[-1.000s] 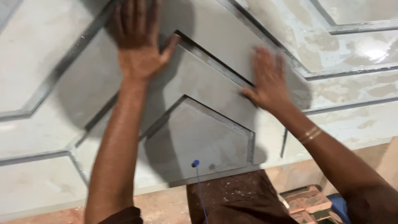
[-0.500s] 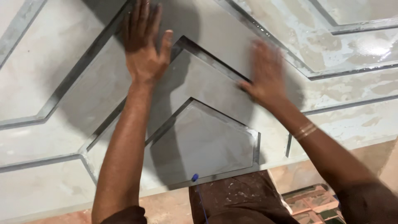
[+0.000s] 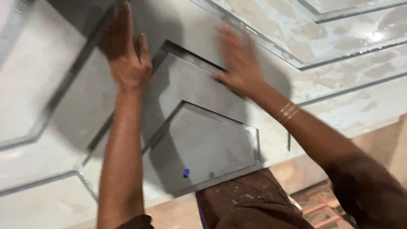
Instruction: The person scrubs a large, light-colored surface with a geometric pattern using a dark sponge. They repeatedly dip the sponge into a bucket of dark liquid and wipe the surface in circular and linear motions, covering various sections of the patterned area.
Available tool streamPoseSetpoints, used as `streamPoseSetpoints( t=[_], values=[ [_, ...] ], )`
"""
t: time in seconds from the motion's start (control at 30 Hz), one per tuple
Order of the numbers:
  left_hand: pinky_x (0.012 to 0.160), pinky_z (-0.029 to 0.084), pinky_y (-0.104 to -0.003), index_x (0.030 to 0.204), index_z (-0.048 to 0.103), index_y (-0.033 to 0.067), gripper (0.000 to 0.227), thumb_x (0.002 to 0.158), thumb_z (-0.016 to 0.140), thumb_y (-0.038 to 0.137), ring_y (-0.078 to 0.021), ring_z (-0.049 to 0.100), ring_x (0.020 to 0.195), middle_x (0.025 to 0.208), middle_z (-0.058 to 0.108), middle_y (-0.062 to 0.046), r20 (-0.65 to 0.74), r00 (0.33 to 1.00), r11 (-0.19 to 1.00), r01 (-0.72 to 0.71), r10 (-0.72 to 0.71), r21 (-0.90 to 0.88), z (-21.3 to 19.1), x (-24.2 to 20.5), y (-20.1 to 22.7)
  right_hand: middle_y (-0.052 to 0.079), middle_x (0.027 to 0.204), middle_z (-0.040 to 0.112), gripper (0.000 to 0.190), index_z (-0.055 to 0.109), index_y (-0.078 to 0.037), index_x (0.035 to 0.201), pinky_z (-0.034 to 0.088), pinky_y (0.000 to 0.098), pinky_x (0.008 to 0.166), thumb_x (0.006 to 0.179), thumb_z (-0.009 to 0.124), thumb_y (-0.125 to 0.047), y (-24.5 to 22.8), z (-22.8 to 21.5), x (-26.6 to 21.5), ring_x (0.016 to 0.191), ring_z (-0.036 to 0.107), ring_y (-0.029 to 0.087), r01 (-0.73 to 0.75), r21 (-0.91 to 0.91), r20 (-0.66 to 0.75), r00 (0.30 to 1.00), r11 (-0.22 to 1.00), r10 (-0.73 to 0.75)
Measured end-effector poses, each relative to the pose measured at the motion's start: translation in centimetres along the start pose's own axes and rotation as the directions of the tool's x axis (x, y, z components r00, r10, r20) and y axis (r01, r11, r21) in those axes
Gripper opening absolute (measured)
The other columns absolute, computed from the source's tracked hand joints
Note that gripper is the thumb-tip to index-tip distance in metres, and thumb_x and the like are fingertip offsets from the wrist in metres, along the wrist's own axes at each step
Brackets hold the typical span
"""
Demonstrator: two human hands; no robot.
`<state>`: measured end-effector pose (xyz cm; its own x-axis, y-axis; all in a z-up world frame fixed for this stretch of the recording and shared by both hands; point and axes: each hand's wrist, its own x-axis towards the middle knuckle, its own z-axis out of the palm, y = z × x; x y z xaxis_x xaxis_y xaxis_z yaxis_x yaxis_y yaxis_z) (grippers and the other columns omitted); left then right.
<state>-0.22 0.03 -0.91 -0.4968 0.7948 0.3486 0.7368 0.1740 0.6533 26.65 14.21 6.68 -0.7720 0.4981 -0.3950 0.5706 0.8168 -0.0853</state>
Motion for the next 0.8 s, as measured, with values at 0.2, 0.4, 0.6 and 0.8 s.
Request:
streamPoseSetpoints(
  t=[0.2, 0.4, 0.6, 0.8],
  values=[
    [0.127, 0.012, -0.057, 0.167, 0.034, 0.0124, 0.063, 0.115, 0.057, 0.040, -0.0309, 0.022, 0.157, 0.171, 0.029, -0.011, 0.288, 0.955, 0.959, -0.007, -0.078, 0.284, -0.2, -0.2, 0.5, 0.028, 0.172, 0.003, 0.113, 0.005, 0.007, 0.164, -0.001, 0.0567, 0.129, 0.095, 0.062, -0.064, 3.0, 1.1, -9.6, 0.161, -0.002, 0.041, -0.268, 0.165, -0.159, 0.943, 0.949, 0.294],
    [0.128, 0.000, -0.063, 0.161, 0.042, 0.0179, 0.054, 0.113, 0.049, 0.042, -0.0284, 0.022, 0.161, 0.171, 0.032, -0.005, 0.115, 0.914, 0.888, 0.340, -0.390, 0.310, 2.7, 2.7, 4.7, 0.012, 0.176, 0.026, 0.087, 0.024, -0.005, 0.167, 0.007, 0.0512, 0.139, 0.110, 0.033, -0.070, -3.9, -1.4, 7.0, 0.166, 0.018, 0.026, -0.062, 0.114, 0.031, 0.998, 0.992, 0.059],
    [0.121, 0.003, -0.068, 0.151, 0.043, -0.0049, 0.068, 0.112, 0.046, 0.050, -0.0434, 0.026, 0.148, 0.158, 0.038, -0.025, 0.059, 0.957, 0.881, 0.235, -0.283, 0.410, 12.3, 1.1, 13.8, 0.015, 0.173, -0.003, 0.113, 0.002, -0.004, 0.164, -0.013, 0.0567, 0.123, 0.089, 0.022, -0.086, 11.9, 3.8, -13.6, 0.159, -0.007, 0.026, 0.031, 0.008, 0.030, 0.999, 0.999, -0.031],
    [0.124, 0.010, -0.063, 0.151, 0.047, -0.0041, 0.058, 0.115, 0.045, 0.041, -0.0419, 0.033, 0.148, 0.155, 0.047, -0.024, 0.117, 0.991, 0.937, 0.017, -0.061, 0.348, 13.8, -2.2, 17.3, 0.018, 0.176, -0.002, 0.115, 0.002, 0.000, 0.167, -0.013, 0.0580, 0.127, 0.091, 0.023, -0.083, 12.0, 3.9, -14.1, 0.161, -0.009, 0.032, 0.108, 0.139, -0.180, 0.980, 0.984, -0.082]
  ],
)
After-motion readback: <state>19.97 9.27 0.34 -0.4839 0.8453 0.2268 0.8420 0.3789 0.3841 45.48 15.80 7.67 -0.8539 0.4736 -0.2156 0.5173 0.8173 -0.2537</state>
